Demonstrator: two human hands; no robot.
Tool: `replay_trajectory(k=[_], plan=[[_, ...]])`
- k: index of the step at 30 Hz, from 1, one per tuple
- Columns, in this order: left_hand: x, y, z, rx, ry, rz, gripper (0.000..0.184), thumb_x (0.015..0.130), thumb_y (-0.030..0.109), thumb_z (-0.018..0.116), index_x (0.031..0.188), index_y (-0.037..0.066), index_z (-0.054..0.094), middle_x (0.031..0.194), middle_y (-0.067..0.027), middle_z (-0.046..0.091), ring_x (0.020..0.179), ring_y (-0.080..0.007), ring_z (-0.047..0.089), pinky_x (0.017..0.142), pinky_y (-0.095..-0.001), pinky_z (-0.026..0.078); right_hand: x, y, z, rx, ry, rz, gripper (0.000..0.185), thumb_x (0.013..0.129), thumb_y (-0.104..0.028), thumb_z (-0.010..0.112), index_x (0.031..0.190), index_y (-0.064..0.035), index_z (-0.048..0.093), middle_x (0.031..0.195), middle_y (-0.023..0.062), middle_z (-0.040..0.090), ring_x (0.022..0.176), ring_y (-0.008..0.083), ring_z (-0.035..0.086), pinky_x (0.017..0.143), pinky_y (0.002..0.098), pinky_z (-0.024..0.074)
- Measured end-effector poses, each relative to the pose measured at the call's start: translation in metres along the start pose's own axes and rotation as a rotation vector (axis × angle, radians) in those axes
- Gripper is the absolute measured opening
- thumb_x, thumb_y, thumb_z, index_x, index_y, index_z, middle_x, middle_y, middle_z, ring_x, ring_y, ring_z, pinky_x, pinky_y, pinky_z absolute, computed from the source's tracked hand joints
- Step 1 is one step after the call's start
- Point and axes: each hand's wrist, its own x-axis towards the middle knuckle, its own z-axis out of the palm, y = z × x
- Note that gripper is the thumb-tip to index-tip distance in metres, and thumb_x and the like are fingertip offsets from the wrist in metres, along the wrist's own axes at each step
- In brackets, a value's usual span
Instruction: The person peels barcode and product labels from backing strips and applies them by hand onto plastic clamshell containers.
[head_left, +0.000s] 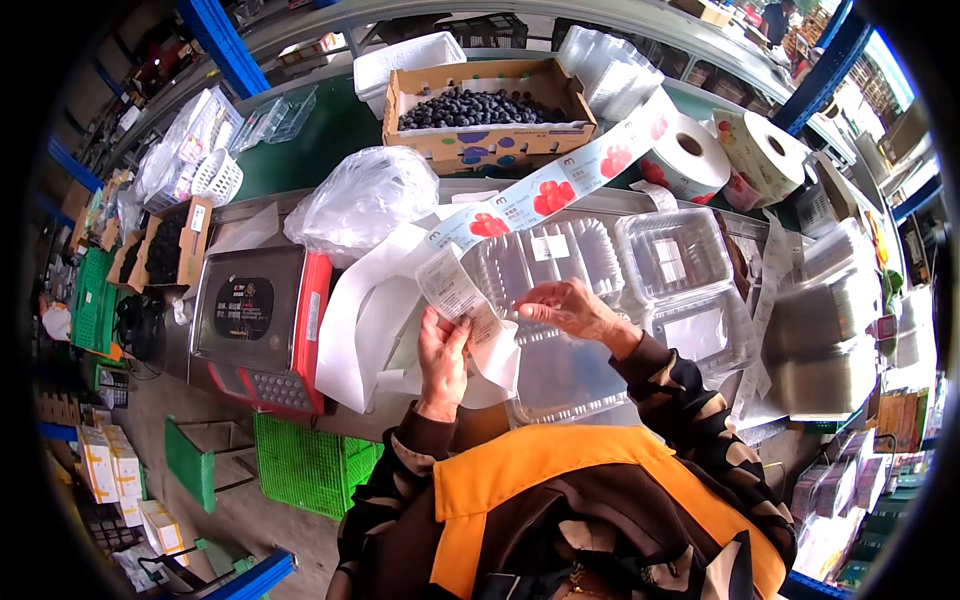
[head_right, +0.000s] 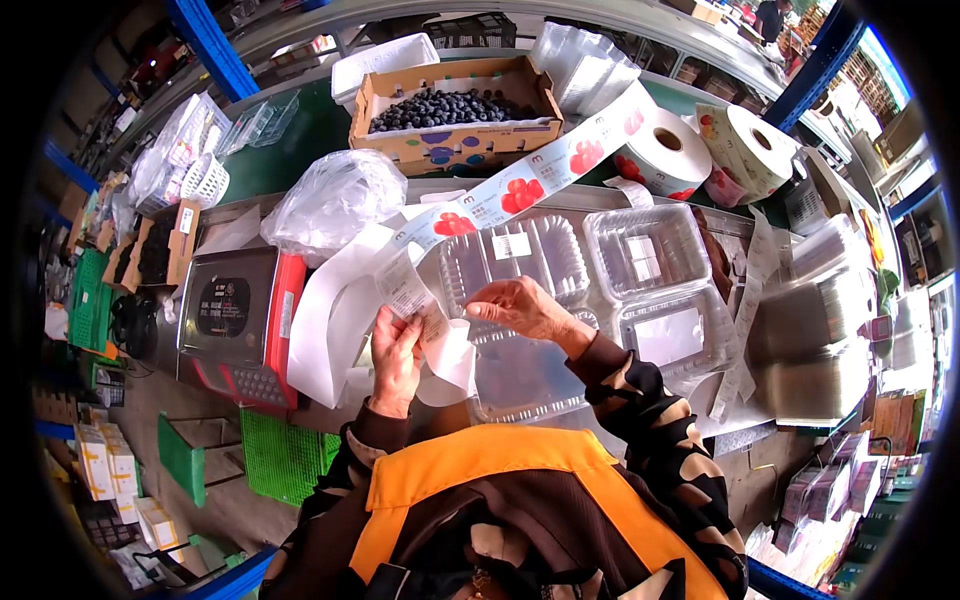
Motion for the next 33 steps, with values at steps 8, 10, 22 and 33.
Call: replay_trajectory(k=[8,10,22,33], plan=[[0.001,0.002,-0.011,-0.167,-0.063,-0.31,0.033,0.096,0.003,0.053,0.129,0.005,0.05,0.113,-0.0074,0.063,0.096,-0.0174,0.066,0.085,-0.03,0.055,-0.005,-0.004,0.005,-0.029,-0.145,-0.233,0.024,0.09,-0.027,0.071,0.092,-0.0032,0.07,0.086,0.0019,0.068,0.08,0.0104,0.059,0.075,0.0281,0.0473],[0.003,0.003,-0.016,-0.19,-0.107,-0.371,0.031,0.097,0.004,0.052,0.128,0.004,0.051,0.111,-0.0074,0.064,0.094,-0.0176,0.066,0.084,-0.0301,0.056,-0.009,-0.008,0.0,0.141,-0.24,-0.027,0.023,0.09,-0.024,0.071,0.096,-0.0023,0.065,0.084,0.0014,0.066,0.078,0.0086,0.058,0.071,0.028,0.0465],[-0.005,-0.005,-0.009,-0.334,-0.113,-0.476,0.028,0.099,0.009,0.047,0.126,0.001,0.051,0.114,-0.0098,0.064,0.101,-0.0185,0.065,0.086,-0.0327,0.056,-0.022,-0.038,0.005,-0.343,-0.001,-0.306,0.035,0.078,-0.008,0.075,0.108,-0.0071,0.057,0.079,0.0048,0.062,0.075,0.0194,0.065,0.07,0.0336,0.0514],[-0.008,-0.008,-0.006,-0.277,-0.074,-0.506,0.021,0.098,0.007,0.049,0.119,0.003,0.051,0.11,-0.0082,0.064,0.098,-0.018,0.065,0.086,-0.0322,0.056,-0.024,-0.035,0.01,-0.501,0.055,-0.473,0.014,0.072,-0.008,0.074,0.08,-0.0101,0.063,0.078,0.0027,0.06,0.071,0.0208,0.064,0.065,0.0339,0.0499]])
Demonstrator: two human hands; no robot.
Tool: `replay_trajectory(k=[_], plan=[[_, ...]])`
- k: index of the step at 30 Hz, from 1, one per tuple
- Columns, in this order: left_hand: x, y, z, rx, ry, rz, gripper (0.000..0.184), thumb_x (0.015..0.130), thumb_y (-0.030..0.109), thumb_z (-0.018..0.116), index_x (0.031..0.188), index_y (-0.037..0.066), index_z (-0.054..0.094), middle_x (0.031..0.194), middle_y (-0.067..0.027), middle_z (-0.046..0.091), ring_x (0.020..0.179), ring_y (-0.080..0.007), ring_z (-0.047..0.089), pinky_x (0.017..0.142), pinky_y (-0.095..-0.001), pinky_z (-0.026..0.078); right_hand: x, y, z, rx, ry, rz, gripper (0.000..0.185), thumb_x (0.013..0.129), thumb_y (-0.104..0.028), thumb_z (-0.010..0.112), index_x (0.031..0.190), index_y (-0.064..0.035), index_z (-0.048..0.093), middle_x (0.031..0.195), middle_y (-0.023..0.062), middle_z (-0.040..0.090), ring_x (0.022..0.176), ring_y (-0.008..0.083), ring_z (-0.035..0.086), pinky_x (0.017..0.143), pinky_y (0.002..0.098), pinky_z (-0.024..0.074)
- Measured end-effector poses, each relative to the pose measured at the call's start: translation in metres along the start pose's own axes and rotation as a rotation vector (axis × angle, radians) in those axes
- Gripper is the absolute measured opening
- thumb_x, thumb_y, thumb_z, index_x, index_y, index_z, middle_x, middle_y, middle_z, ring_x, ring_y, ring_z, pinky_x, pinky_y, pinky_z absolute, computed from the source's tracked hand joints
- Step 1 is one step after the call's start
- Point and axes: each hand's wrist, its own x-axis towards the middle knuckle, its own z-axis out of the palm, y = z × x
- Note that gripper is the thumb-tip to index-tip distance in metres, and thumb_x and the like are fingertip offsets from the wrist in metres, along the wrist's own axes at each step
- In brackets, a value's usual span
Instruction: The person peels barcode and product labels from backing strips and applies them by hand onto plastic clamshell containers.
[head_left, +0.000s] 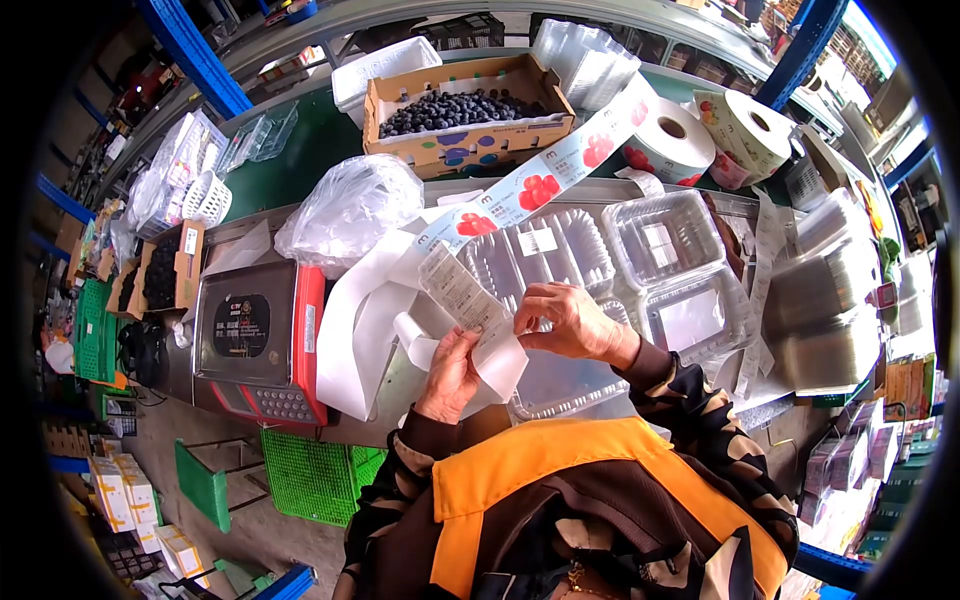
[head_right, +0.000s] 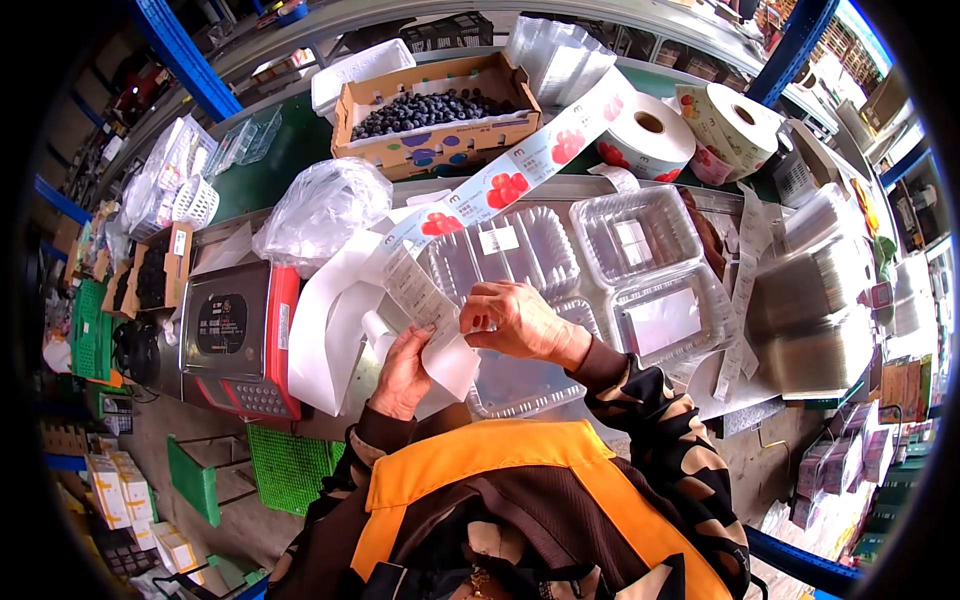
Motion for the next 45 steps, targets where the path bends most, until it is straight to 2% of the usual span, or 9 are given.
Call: replay_trajectory(k=[4,9,14,18,25,29,36,40,45], plan=[[-0.001,-0.008,-0.008,0.04,0.017,0.093,0.022,0.097,0.007,0.05,0.119,0.003,0.051,0.111,-0.0076,0.062,0.096,-0.0162,0.064,0.085,-0.0308,0.055,-0.012,0.0,0.013,-0.067,0.01,-0.045,0.016,0.071,-0.009,0.076,0.078,-0.0101,0.063,0.087,0.0031,0.06,0.079,0.0215,0.064,0.069,0.0342,0.0502],[-0.002,0.039,-0.027,0.234,0.488,0.856,0.027,0.095,0.013,0.057,0.118,0.002,0.051,0.114,-0.0106,0.06,0.103,-0.02,0.06,0.093,-0.0341,0.049,-0.019,0.024,0.003,0.164,0.212,0.058,0.016,0.076,-0.015,0.081,0.083,-0.009,0.068,0.104,0.0065,0.064,0.09,0.02,0.064,0.077,0.033,0.0518],[-0.075,0.139,0.026,-0.087,-0.104,1.018,0.077,0.082,0.009,0.046,0.15,-0.006,0.013,0.157,-0.0197,0.022,0.146,-0.0292,0.023,0.122,-0.0474,0.014,-0.018,0.115,-0.025,0.167,0.361,0.629,0.026,0.084,-0.023,0.075,0.087,0.0013,0.066,0.075,0.0065,0.068,0.068,0.0119,0.062,0.063,0.0278,0.0495],[-0.12,0.182,0.027,0.106,-0.258,1.116,0.061,0.077,0.009,0.052,0.133,-0.003,0.03,0.111,-0.0087,0.043,0.098,-0.0186,0.046,0.111,-0.0442,0.03,-0.005,0.125,-0.016,0.0,0.275,0.622,0.033,0.077,-0.029,0.08,0.085,-0.001,0.064,0.076,0.01,0.067,0.07,0.021,0.064,0.063,0.0336,0.0495],[-0.109,0.173,0.042,0.644,0.217,0.906,0.033,0.085,0.004,0.052,0.117,-0.003,0.05,0.103,-0.0085,0.051,0.088,-0.0155,0.048,0.085,-0.0323,0.042,-0.013,0.123,0.001,-0.46,0.483,0.529,0.04,0.075,-0.028,0.08,0.097,-0.0089,0.052,0.095,0.0106,0.056,0.082,0.0305,0.061,0.065,0.0405,0.0476],[-0.004,0.151,-0.028,0.846,0.221,0.546,0.01,0.094,0.014,0.054,0.102,0.007,0.057,0.106,-0.0086,0.069,0.084,-0.0109,0.057,0.072,-0.0275,0.044,-0.027,0.127,0.003,-0.31,0.645,0.515,0.021,0.078,-0.013,0.073,0.084,-0.0061,0.055,0.07,0.0063,0.056,0.061,0.0219,0.056,0.058,0.0343,0.0463],[0.14,0.125,-0.075,1.433,0.56,0.557,0.035,0.081,0.021,0.063,0.103,-0.006,0.055,0.098,-0.0241,0.065,0.095,-0.0336,0.064,0.085,-0.0379,0.049,-0.011,0.053,0.007,-0.026,0.455,0.484,0.013,0.079,-0.009,0.07,0.083,-0.004,0.058,0.07,0.0056,0.061,0.058,0.0181,0.058,0.056,0.0307,0.0469],[0.203,0.128,-0.157,1.693,0.39,0.66,0.054,0.076,0.023,0.073,0.116,-0.01,0.055,0.103,-0.0171,0.066,0.096,-0.0292,0.063,0.086,-0.038,0.049,0.014,0.034,0.01,-0.034,0.276,0.381,0.014,0.079,-0.011,0.07,0.086,-0.0042,0.061,0.069,0.0063,0.061,0.061,0.0214,0.061,0.057,0.0338,0.048],[0.122,0.135,-0.068,0.89,0.178,0.411,0.022,0.085,0.008,0.071,0.102,0.002,0.06,0.099,-0.0056,0.063,0.092,-0.0133,0.059,0.084,-0.029,0.046,0.051,0.035,0.02,-0.018,0.313,0.216,0.015,0.08,-0.012,0.07,0.09,-0.0047,0.062,0.081,0.0091,0.062,0.067,0.0231,0.063,0.061,0.0358,0.0509]])
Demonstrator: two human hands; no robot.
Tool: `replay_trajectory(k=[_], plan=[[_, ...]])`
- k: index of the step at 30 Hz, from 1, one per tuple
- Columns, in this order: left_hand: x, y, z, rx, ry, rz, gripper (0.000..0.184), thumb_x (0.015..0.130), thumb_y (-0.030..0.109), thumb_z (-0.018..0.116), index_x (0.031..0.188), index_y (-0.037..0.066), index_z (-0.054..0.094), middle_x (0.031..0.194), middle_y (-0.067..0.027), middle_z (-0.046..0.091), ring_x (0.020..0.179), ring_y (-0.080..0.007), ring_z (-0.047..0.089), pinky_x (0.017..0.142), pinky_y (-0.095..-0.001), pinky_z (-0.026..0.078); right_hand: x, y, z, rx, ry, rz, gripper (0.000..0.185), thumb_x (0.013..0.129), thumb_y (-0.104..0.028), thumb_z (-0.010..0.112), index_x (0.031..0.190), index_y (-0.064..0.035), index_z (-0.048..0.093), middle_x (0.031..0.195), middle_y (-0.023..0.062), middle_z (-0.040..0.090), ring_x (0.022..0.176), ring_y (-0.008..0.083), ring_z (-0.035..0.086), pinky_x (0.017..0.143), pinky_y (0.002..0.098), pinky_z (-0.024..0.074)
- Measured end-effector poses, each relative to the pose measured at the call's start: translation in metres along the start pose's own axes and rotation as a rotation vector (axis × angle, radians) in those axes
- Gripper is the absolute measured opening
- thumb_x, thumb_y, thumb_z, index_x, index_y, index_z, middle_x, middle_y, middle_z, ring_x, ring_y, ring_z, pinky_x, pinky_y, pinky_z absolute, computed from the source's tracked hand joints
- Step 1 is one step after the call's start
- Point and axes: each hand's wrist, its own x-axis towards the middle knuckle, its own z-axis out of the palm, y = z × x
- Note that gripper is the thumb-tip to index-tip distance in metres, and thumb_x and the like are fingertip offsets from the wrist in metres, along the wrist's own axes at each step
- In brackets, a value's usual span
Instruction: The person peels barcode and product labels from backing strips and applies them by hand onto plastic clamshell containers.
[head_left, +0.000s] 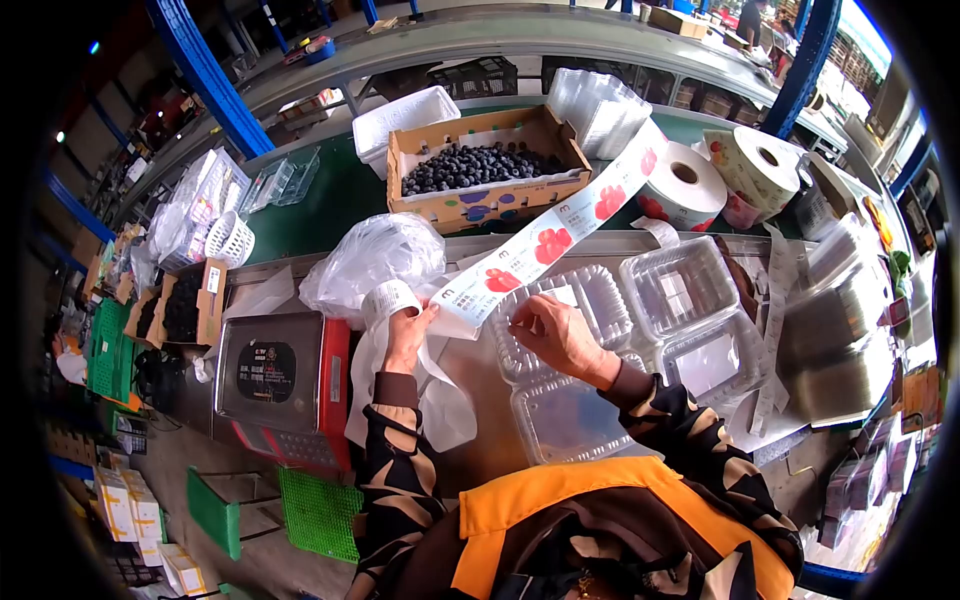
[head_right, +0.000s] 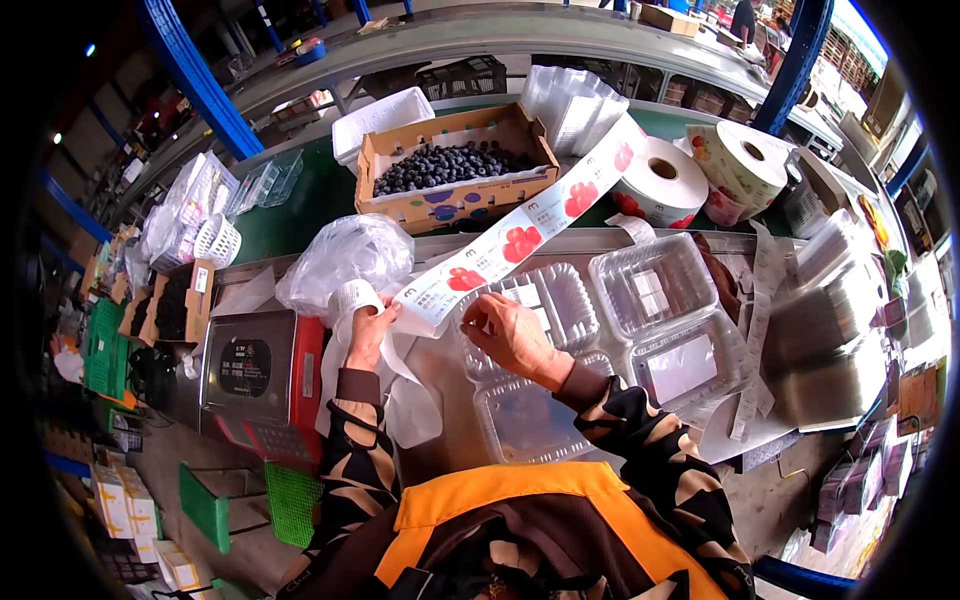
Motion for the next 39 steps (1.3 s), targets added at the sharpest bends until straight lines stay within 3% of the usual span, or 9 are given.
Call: replay_trajectory(k=[11,15,16,20,25,29,33,37,39], plan=[[-0.046,0.059,0.037,0.278,-0.1,0.605,0.013,0.081,-0.005,0.064,0.086,0.001,0.054,0.087,-0.0082,0.058,0.08,-0.0188,0.056,0.071,-0.0318,0.047,0.057,-0.041,0.015,-0.21,-0.182,-0.124,0.034,0.087,-0.036,0.069,0.083,-0.0032,0.059,0.07,0.0116,0.065,0.063,0.0313,0.065,0.06,0.04,0.0512],[-0.052,0.066,0.042,0.063,-0.167,0.325,0.023,0.081,-0.005,0.067,0.091,0.008,0.05,0.094,-0.0022,0.054,0.092,-0.0135,0.051,0.086,-0.0271,0.044,0.046,-0.027,0.01,-0.098,-0.121,-0.232,0.023,0.092,-0.026,0.06,0.088,-0.0043,0.056,0.069,0.0186,0.063,0.065,0.0399,0.063,0.059,0.0453,0.0498],[-0.053,0.07,0.044,0.28,-0.076,0.472,0.016,0.085,0.001,0.067,0.088,0.003,0.051,0.089,-0.0059,0.061,0.077,-0.0167,0.056,0.072,-0.0309,0.048,0.043,-0.022,0.009,-0.025,-0.082,-0.187,0.022,0.093,-0.025,0.058,0.088,-0.0033,0.056,0.07,0.0173,0.063,0.064,0.0366,0.064,0.058,0.043,0.0505],[-0.04,0.038,0.019,0.111,0.012,0.446,0.026,0.085,0.006,0.07,0.106,0.006,0.056,0.095,-0.0052,0.061,0.093,-0.0169,0.059,0.079,-0.0315,0.049,0.033,-0.015,-0.016,0.366,0.002,0.203,0.022,0.098,-0.018,0.051,0.087,0.0017,0.054,0.069,0.0072,0.063,0.062,0.014,0.065,0.058,0.0295,0.0521],[-0.042,0.065,-0.011,0.101,0.065,0.175,0.023,0.081,0.005,0.073,0.097,0.002,0.056,0.096,-0.0038,0.057,0.088,-0.0136,0.053,0.082,-0.0276,0.044,0.012,-0.004,-0.057,0.622,0.346,0.177,0.02,0.097,-0.014,0.055,0.081,-0.001,0.055,0.064,0.0019,0.059,0.056,0.009,0.059,0.05,0.0235,0.0459],[-0.011,0.037,-0.066,0.583,0.394,0.326,0.034,0.088,0.018,0.068,0.111,-0.004,0.056,0.102,-0.0167,0.064,0.092,-0.0246,0.062,0.079,-0.037,0.049,-0.026,0.0,-0.121,0.851,0.771,0.165,0.025,0.098,-0.017,0.054,0.075,-0.0062,0.053,0.061,-0.0003,0.055,0.05,0.008,0.055,0.047,0.0218,0.0453],[-0.066,0.094,-0.052,0.399,0.73,0.509,0.034,0.091,0.018,0.066,0.11,-0.005,0.049,0.096,-0.0179,0.063,0.086,-0.0263,0.061,0.079,-0.038,0.049,-0.053,-0.021,-0.121,0.718,0.776,0.122,0.021,0.098,-0.016,0.055,0.079,-0.0068,0.051,0.063,0.0,0.055,0.049,0.0076,0.054,0.046,0.0216,0.0435],[-0.142,0.127,0.005,-0.087,0.0,0.484,0.013,0.09,0.009,0.06,0.099,0.006,0.051,0.104,-0.0173,0.065,0.089,-0.0212,0.063,0.078,-0.0337,0.051,-0.052,-0.051,-0.068,0.767,0.485,0.124,0.017,0.097,-0.015,0.059,0.088,-0.0049,0.049,0.067,0.001,0.057,0.053,0.0071,0.057,0.048,0.0192,0.0452],[-0.173,0.146,0.055,-0.363,-0.287,0.191,0.016,0.088,0.007,0.058,0.101,0.007,0.05,0.108,-0.0178,0.064,0.09,-0.0213,0.064,0.078,-0.0334,0.053,-0.047,-0.066,-0.036,0.782,0.387,0.179,0.016,0.095,-0.012,0.062,0.092,-0.0039,0.049,0.072,0.002,0.057,0.055,0.008,0.058,0.05,0.0216,0.0465]])
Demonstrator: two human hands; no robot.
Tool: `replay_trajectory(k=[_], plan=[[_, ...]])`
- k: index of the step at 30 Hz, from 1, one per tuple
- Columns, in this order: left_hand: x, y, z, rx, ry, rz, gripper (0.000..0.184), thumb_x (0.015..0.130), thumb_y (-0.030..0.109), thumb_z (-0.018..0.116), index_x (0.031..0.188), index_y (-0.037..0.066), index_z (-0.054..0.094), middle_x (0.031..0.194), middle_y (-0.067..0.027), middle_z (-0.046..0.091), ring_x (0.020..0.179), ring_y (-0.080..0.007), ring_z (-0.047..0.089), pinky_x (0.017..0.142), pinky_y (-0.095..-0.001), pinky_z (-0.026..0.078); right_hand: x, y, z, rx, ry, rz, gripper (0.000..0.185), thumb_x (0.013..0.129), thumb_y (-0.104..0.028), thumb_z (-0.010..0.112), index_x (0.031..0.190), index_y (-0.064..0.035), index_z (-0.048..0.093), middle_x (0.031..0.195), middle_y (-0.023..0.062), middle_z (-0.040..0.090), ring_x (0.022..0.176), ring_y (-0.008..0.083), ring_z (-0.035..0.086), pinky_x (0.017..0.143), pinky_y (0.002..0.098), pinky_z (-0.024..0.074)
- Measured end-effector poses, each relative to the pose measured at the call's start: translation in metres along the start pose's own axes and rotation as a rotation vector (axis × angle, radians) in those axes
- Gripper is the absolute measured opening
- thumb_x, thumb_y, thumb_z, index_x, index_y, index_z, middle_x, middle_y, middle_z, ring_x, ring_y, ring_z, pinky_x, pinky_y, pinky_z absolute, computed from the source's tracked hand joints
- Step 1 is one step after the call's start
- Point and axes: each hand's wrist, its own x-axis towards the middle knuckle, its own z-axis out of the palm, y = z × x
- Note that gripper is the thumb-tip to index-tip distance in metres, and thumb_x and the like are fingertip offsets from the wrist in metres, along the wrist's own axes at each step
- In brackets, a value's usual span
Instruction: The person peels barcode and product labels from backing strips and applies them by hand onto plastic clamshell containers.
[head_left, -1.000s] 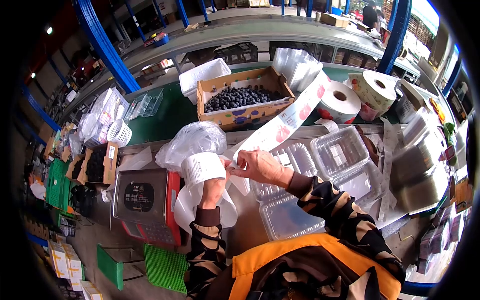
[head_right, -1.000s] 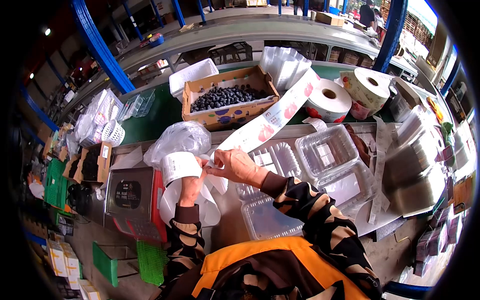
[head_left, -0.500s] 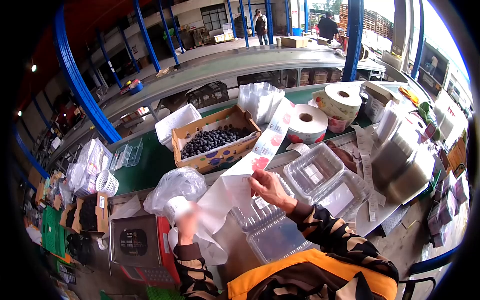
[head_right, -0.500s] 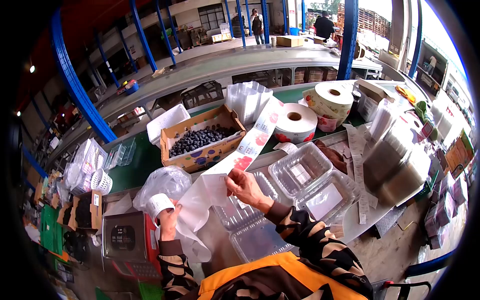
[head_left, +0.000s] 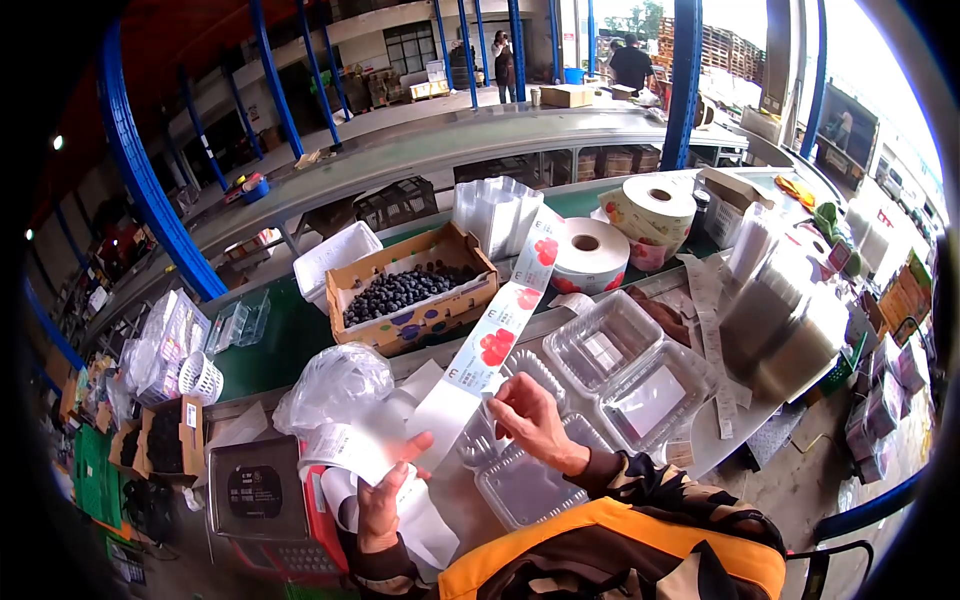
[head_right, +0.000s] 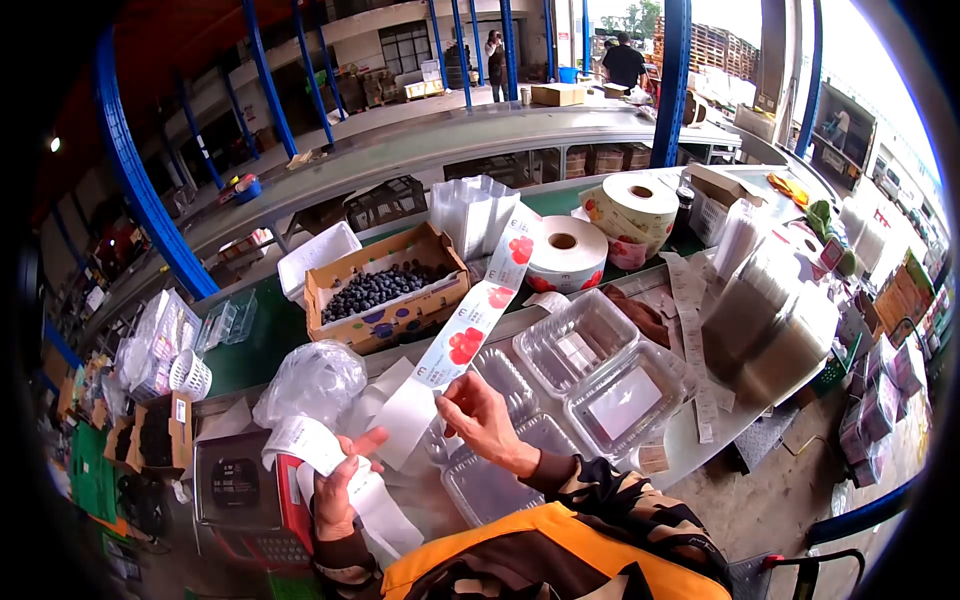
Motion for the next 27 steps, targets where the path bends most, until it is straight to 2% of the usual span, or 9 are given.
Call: replay_trajectory(k=[4,6,9,12,14,19,21,24,27], plan=[[-0.01,-0.068,-0.01,-0.001,0.006,-0.038,0.019,0.085,0.012,0.059,0.1,0.007,0.048,0.109,-0.018,0.064,0.091,-0.0227,0.063,0.074,-0.0351,0.055,-0.008,0.019,0.024,-0.169,-0.301,0.121,0.026,0.093,-0.022,0.067,0.104,-0.0041,0.052,0.087,0.0024,0.06,0.073,0.0081,0.061,0.061,0.0224,0.0486],[-0.018,-0.041,0.008,-0.081,0.072,-0.093,0.021,0.082,0.013,0.058,0.098,0.008,0.046,0.104,-0.0149,0.062,0.089,-0.0224,0.062,0.077,-0.0356,0.054,-0.009,-0.004,0.016,0.165,-0.404,0.244,0.043,0.091,-0.032,0.069,0.118,-0.0046,0.05,0.107,0.0045,0.058,0.088,0.0107,0.06,0.072,0.0254,0.0495],[-0.027,-0.028,0.012,-0.226,0.054,-0.155,0.024,0.079,0.014,0.06,0.097,0.008,0.045,0.095,-0.0103,0.059,0.087,-0.0208,0.061,0.079,-0.0356,0.053,-0.006,0.001,-0.022,-0.323,-0.208,-0.012,0.063,0.085,-0.044,0.073,0.125,-0.0034,0.048,0.113,0.0069,0.056,0.091,0.0135,0.058,0.076,0.028,0.051],[-0.03,-0.039,0.014,-0.309,0.017,-0.178,0.023,0.078,0.014,0.06,0.094,0.009,0.044,0.091,-0.0086,0.057,0.086,-0.0201,0.06,0.078,-0.0346,0.053,-0.016,0.022,-0.06,-0.055,-0.212,0.305,0.077,0.078,-0.04,0.081,0.132,0.0029,0.049,0.116,0.0095,0.06,0.093,0.0138,0.06,0.075,0.0272,0.0507],[-0.028,-0.051,0.01,-0.284,-0.02,-0.277,0.02,0.078,0.013,0.06,0.088,0.009,0.043,0.09,-0.0068,0.055,0.085,-0.0188,0.06,0.077,-0.0345,0.054,-0.028,0.027,-0.075,0.123,-0.309,0.553,0.069,0.077,-0.036,0.082,0.126,0.0043,0.056,0.11,0.0082,0.065,0.089,0.0114,0.062,0.073,0.0244,0.0501],[-0.029,-0.077,0.012,-0.27,0.029,-0.291,0.02,0.079,0.014,0.061,0.09,0.008,0.046,0.089,-0.0071,0.055,0.087,-0.0201,0.061,0.075,-0.0356,0.056,-0.046,0.013,-0.085,-0.003,-0.109,0.48,0.02,0.082,-0.015,0.079,0.093,-0.0002,0.074,0.083,0.0041,0.072,0.071,0.0081,0.065,0.065,0.0225,0.0517],[-0.029,-0.085,0.014,-0.275,0.026,-0.257,0.019,0.083,0.008,0.06,0.096,0.007,0.047,0.093,-0.0049,0.052,0.083,-0.0162,0.059,0.07,-0.0326,0.056,-0.048,0.012,-0.097,-0.087,-0.111,0.449,0.018,0.083,-0.015,0.077,0.093,-0.0001,0.073,0.084,0.0046,0.073,0.072,0.0066,0.065,0.064,0.0214,0.0522],[-0.024,-0.073,0.006,-0.113,-0.04,-0.232,0.011,0.09,0.011,0.059,0.095,0.009,0.05,0.136,-0.0252,0.051,0.117,-0.0333,0.059,0.082,-0.0316,0.052,-0.044,0.027,-0.142,-0.191,0.047,0.22,0.013,0.088,-0.009,0.071,0.096,0.0013,0.071,0.086,0.0048,0.073,0.072,0.0082,0.066,0.064,0.0217,0.0544],[-0.033,-0.069,-0.019,0.199,0.013,-0.113,0.009,0.09,0.005,0.058,0.095,0.008,0.05,0.123,-0.0208,0.06,0.11,-0.0268,0.061,0.082,-0.0318,0.05,-0.052,0.019,-0.178,-0.308,0.036,0.434,0.014,0.086,-0.009,0.073,0.095,0.0026,0.071,0.087,0.0075,0.073,0.075,0.011,0.068,0.068,0.024,0.0561]])
